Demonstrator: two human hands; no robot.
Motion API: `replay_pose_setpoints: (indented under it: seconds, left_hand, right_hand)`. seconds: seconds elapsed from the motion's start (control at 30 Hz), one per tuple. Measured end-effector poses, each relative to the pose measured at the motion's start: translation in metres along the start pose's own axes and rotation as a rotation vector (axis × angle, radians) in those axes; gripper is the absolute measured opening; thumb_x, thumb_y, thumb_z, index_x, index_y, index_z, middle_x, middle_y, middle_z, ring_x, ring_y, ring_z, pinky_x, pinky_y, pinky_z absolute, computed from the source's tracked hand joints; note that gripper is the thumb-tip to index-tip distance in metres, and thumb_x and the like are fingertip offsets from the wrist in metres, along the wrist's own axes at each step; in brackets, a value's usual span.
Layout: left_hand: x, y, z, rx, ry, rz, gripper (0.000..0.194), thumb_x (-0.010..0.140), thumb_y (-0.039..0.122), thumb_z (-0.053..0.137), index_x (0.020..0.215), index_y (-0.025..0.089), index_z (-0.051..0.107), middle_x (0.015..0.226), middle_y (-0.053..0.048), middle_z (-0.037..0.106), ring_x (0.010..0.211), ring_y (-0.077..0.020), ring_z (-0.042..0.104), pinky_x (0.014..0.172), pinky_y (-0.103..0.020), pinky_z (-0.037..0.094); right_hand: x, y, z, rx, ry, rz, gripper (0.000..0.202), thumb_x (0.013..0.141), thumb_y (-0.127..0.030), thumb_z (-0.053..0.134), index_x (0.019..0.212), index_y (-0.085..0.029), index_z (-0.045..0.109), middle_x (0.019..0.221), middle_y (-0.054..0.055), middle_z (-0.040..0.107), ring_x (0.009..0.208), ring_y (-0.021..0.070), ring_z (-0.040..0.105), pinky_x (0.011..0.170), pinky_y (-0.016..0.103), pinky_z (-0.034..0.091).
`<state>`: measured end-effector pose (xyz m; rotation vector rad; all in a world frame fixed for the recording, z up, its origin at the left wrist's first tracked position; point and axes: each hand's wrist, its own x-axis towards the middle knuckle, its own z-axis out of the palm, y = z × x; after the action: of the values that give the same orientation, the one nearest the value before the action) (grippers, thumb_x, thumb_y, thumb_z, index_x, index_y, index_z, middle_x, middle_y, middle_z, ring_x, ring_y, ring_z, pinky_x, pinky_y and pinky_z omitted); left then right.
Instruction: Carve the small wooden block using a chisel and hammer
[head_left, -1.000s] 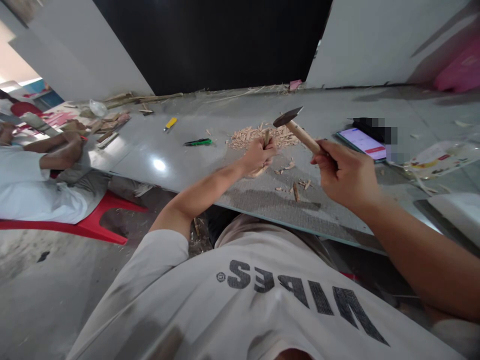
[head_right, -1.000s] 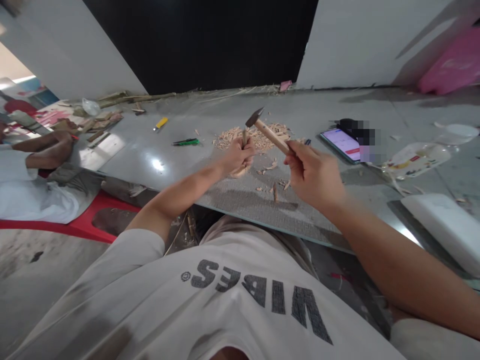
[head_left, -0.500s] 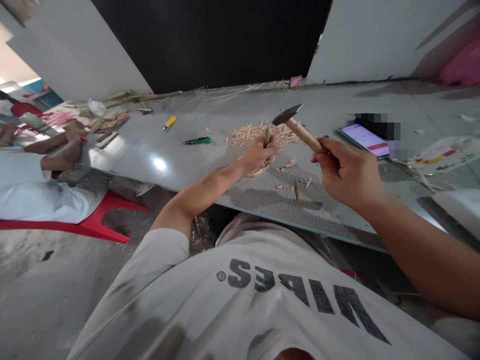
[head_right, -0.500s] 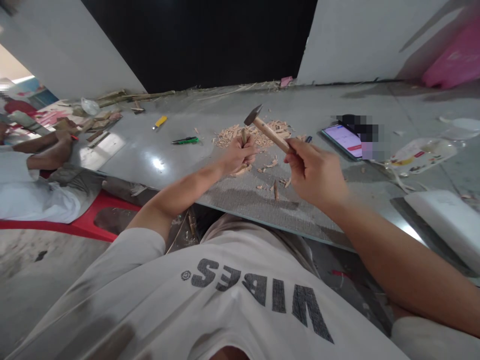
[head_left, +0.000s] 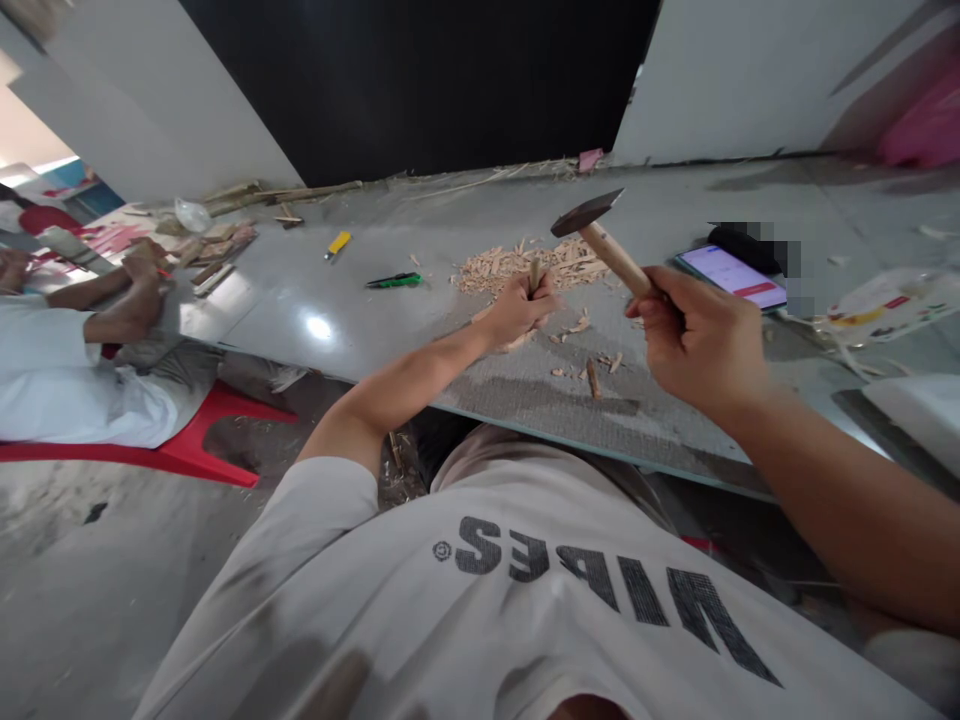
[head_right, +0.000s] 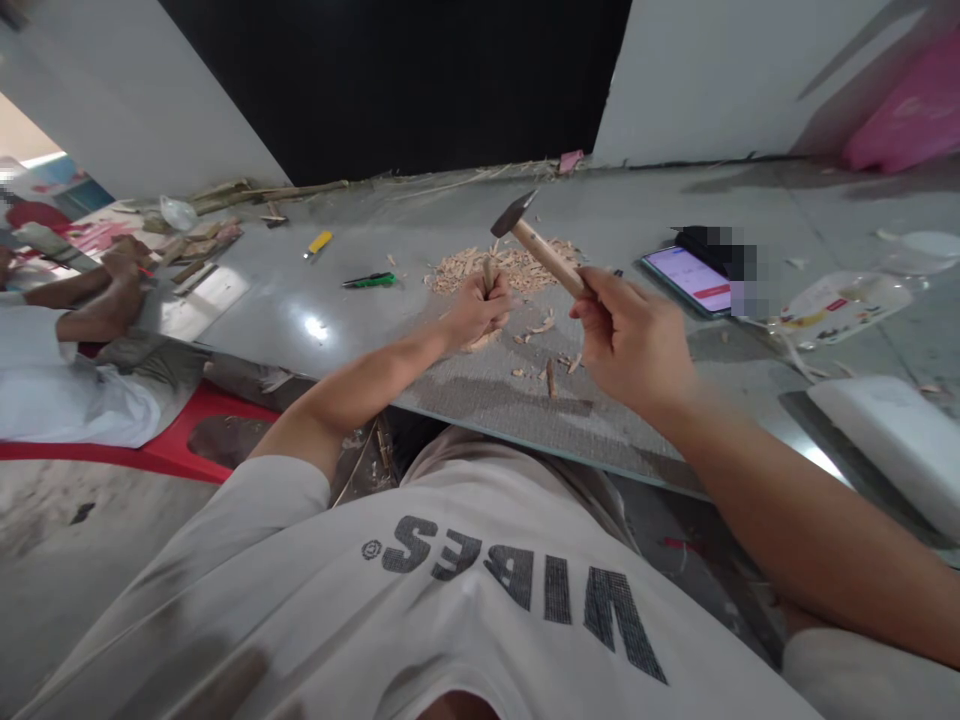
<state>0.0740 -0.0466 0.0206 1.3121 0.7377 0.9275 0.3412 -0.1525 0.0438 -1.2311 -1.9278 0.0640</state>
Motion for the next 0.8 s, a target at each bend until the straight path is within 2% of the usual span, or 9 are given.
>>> replay_pose_setpoints:
  seconds: [0.07,0.2,0.4,0.57,0.7,0.8]
  left_hand:
    - [-0.001,0.002,0.004,-0.033,0.042,0.003,0.074,0.115,0.025,0.101,0.092,0.028,0.031,0.080,0.011,0.028,0.064,-0.0048,0.028,0.063,-0.023,0.029]
    - [-0.003,0.005,0.009,-0.064,0.073,-0.014,0.074,0.114,0.018,0.099,0.092,0.029,0.029,0.080,0.011,0.025,0.065,-0.0056,0.026,0.064,-0.025,0.026]
    - [0.000,0.000,0.006,-0.008,0.065,-0.021,0.073,0.114,0.020,0.101,0.092,0.028,0.031,0.083,0.011,0.027,0.066,-0.0052,0.029,0.066,-0.024,0.031]
    - [0.004,-0.005,0.003,0.045,0.039,0.026,0.064,0.117,0.011,0.089,0.090,0.027,0.033,0.083,0.011,0.027,0.065,-0.0055,0.030,0.067,-0.024,0.032]
    - [-0.001,0.000,0.003,0.073,-0.013,0.046,0.061,0.119,0.007,0.083,0.088,0.027,0.035,0.080,0.011,0.029,0.065,-0.0059,0.030,0.067,-0.024,0.035]
    - [-0.003,0.003,0.004,0.070,0.003,0.029,0.062,0.118,0.008,0.087,0.090,0.027,0.035,0.081,0.011,0.031,0.065,-0.0054,0.031,0.067,-0.023,0.034]
  right_hand:
    - [0.000,0.000,0.001,0.003,-0.003,-0.003,0.043,0.123,-0.046,0.059,0.144,-0.021,0.085,0.115,0.015,0.089,0.091,0.0194,0.072,0.090,0.033,0.058]
    - [0.000,-0.001,0.001,0.006,-0.004,-0.006,0.043,0.123,-0.046,0.058,0.147,-0.021,0.084,0.118,0.016,0.090,0.098,0.0215,0.077,0.093,0.034,0.061]
    - [0.001,0.000,0.002,-0.002,-0.005,-0.006,0.043,0.124,-0.047,0.058,0.144,-0.021,0.085,0.117,0.016,0.089,0.095,0.0211,0.076,0.093,0.035,0.061]
    - [0.002,0.005,0.010,-0.010,-0.015,-0.011,0.048,0.121,-0.049,0.058,0.150,-0.022,0.087,0.116,0.013,0.088,0.097,0.0228,0.078,0.092,0.036,0.062]
    - [0.002,0.006,0.007,-0.009,-0.045,0.029,0.042,0.121,-0.049,0.058,0.137,-0.023,0.086,0.109,0.012,0.086,0.088,0.0221,0.075,0.085,0.036,0.057]
    - [0.003,0.003,0.001,-0.005,-0.032,0.035,0.044,0.125,-0.052,0.052,0.133,-0.023,0.084,0.107,0.012,0.086,0.087,0.0210,0.075,0.087,0.036,0.058]
